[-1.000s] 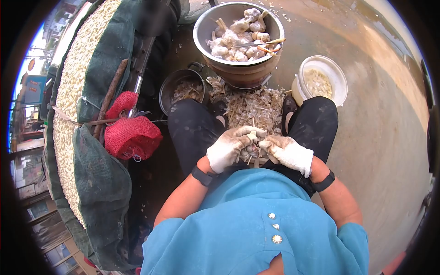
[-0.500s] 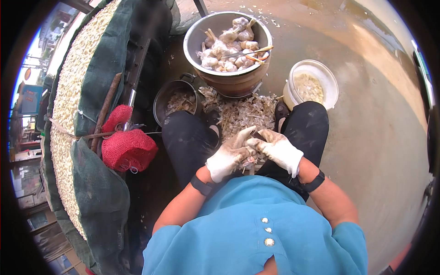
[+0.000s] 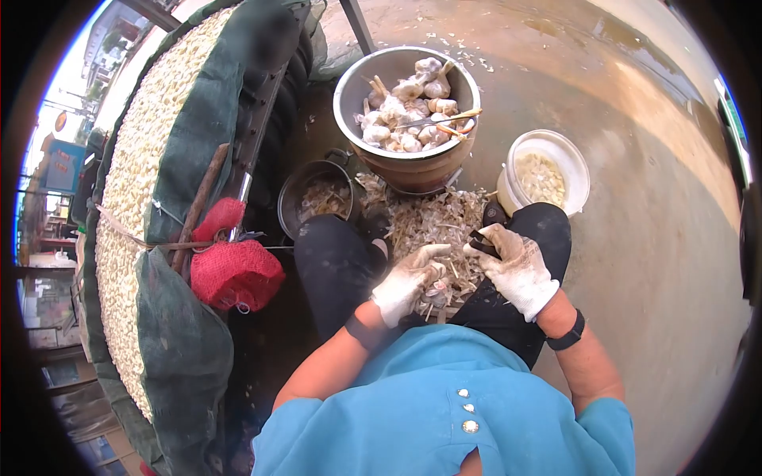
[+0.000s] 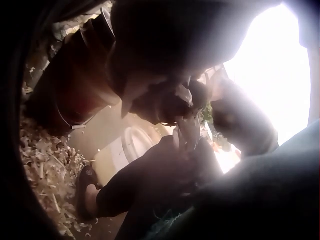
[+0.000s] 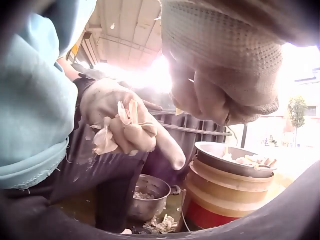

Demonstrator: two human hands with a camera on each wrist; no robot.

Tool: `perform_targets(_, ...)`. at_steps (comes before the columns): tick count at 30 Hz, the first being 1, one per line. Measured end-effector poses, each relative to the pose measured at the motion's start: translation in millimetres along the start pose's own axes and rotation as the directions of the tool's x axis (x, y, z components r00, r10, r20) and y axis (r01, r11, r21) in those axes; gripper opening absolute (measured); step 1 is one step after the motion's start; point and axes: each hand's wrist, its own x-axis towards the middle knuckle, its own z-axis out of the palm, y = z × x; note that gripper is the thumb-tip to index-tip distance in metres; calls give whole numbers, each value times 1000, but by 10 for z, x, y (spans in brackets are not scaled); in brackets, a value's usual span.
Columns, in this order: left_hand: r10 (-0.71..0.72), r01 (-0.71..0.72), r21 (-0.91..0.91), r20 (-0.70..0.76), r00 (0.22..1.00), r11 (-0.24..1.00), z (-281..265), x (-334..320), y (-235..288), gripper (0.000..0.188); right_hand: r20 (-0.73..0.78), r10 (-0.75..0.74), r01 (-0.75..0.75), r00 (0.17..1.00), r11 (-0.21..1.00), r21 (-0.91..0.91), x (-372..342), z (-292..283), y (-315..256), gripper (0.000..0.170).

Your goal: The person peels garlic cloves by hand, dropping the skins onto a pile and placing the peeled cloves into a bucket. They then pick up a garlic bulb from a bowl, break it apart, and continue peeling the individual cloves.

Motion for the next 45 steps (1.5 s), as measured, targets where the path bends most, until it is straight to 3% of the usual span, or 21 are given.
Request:
perform_targets(2,140,-136,-154,14,990,979,-46,6,-30,51,-240,11,-44,971,990,-133,121,-272,175,27)
perform_targets(4,129,-133,-38,-96,987,990,-32,-7,50,57,-526,114,-234,843,958,-168,285,-606,399,32)
perform_targets(7,149,-160,-92,-122,981,983,-97,62,30,68,-653,168,-365,738,914,-178,365,-821,654,36)
perform_targets(9,147,-160,-106,-126,981,981,-65,82,43,69,-402,382,-321,832,923,212,324,-745,382,36)
perform_targets(11,146,-163,-142,-121,982,976,-1,96,79,71,-176,473,-399,863,853,335,245,-537,90,33)
perform_targets(14,184,-204,-142,-147,972,969,135,102,112,70,19,167,-168,986,980,103,202,-31,47,35)
perform_targets(16,137,-156,-126,-150,979,980,144,57,132,69,157,89,-117,984,978,175,107,218,44,40)
perform_targets(21,121,-126,-45,-102,987,991,68,90,73,69,209,-2,14,978,998,-56,85,476,12,41)
perform_targets(24,184,-196,-130,-100,978,972,92,125,74,63,144,-44,46,989,999,-9,79,622,160,42)
perform_targets(26,353,-341,177,-41,935,923,114,54,102,53,175,49,-48,983,999,-11,102,556,67,48)
perform_targets(27,353,-341,177,-40,935,923,79,56,99,53,206,140,-139,968,990,-15,111,527,29,54)
perform_targets(29,162,-139,-337,42,986,931,11,79,95,45,145,110,-117,983,992,42,99,508,28,54)
perform_targets(30,162,-138,-337,44,986,931,4,82,80,45,83,83,-91,993,991,97,93,499,27,55)
perform_targets(36,214,-243,-143,-194,958,959,88,59,31,38,78,187,-197,979,965,170,144,491,45,55)
perform_targets(37,459,-409,337,-82,885,848,51,40,30,34,78,188,-199,979,965,170,135,521,65,55)
perform_targets(38,605,-504,707,134,785,496,21,26,30,30,53,201,-207,978,966,154,122,559,85,55)
perform_targets(41,594,-407,832,120,796,377,-19,24,38,27,133,254,-277,958,941,194,120,440,-61,54)
perform_targets(42,594,-407,832,120,795,376,-12,23,42,27,240,284,-340,928,909,241,120,378,-126,53)
perform_targets(43,447,-338,494,-119,886,801,3,21,50,29,239,284,-340,928,909,241,110,361,-139,53)
perform_targets(44,187,-194,-3,-244,951,981,11,17,52,30,229,295,-347,927,908,235,95,351,-145,50)
perform_targets(45,187,-193,-2,-244,952,981,10,10,51,30,220,306,-354,926,907,229,83,346,-143,47)
